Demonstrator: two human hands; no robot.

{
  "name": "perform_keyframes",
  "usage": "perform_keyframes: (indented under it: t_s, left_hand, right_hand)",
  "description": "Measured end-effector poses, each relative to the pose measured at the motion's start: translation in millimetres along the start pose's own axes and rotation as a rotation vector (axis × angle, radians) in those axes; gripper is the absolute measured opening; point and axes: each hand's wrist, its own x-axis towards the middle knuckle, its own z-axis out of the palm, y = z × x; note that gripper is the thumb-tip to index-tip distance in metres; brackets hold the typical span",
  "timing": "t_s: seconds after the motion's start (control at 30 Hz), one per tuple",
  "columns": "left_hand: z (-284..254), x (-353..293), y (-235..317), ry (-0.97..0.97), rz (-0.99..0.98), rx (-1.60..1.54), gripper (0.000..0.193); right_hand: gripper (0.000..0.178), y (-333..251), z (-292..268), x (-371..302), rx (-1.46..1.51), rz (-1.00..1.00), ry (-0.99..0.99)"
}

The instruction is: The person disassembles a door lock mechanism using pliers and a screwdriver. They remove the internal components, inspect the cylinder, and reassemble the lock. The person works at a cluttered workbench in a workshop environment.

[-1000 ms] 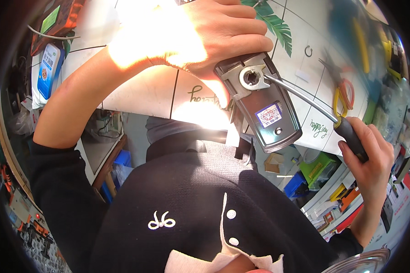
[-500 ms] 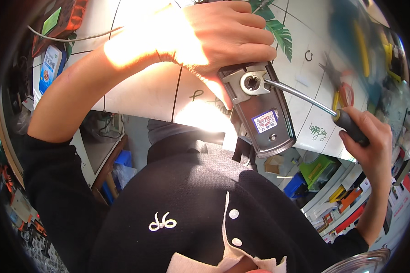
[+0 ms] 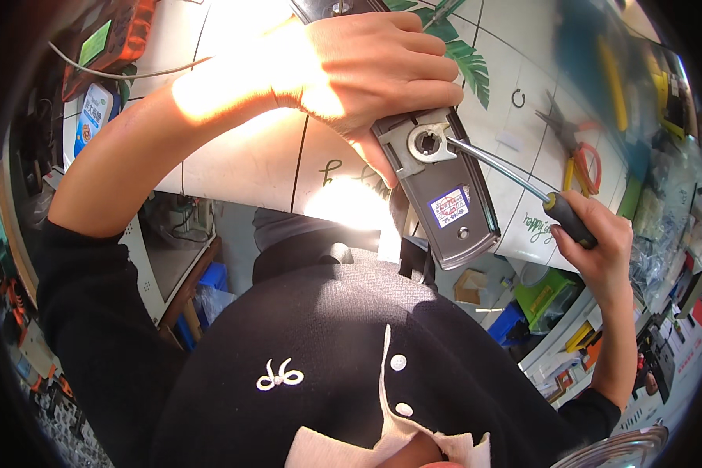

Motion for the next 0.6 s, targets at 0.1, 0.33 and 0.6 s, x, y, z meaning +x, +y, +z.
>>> perform_keyframes:
  t_s: [0.1, 0.33, 0.6]
  left_hand:
    - [6, -3, -2, 0.009, 0.011, 0.012, 0.084]
    - [8, -2, -5, 0.026, 0.022, -0.005, 0.084]
    - [-7, -1, 13, -0.070, -0.187, -0.076, 0.083]
  right_hand:
    - [0.036, 5, 3, -2, -0.004, -0.019, 0.011]
    - [0.038, 17, 15, -8, -0.008, -0.057, 0.049]
    - [0.040, -37, -49, -8, -0.199, 0.041, 0.084]
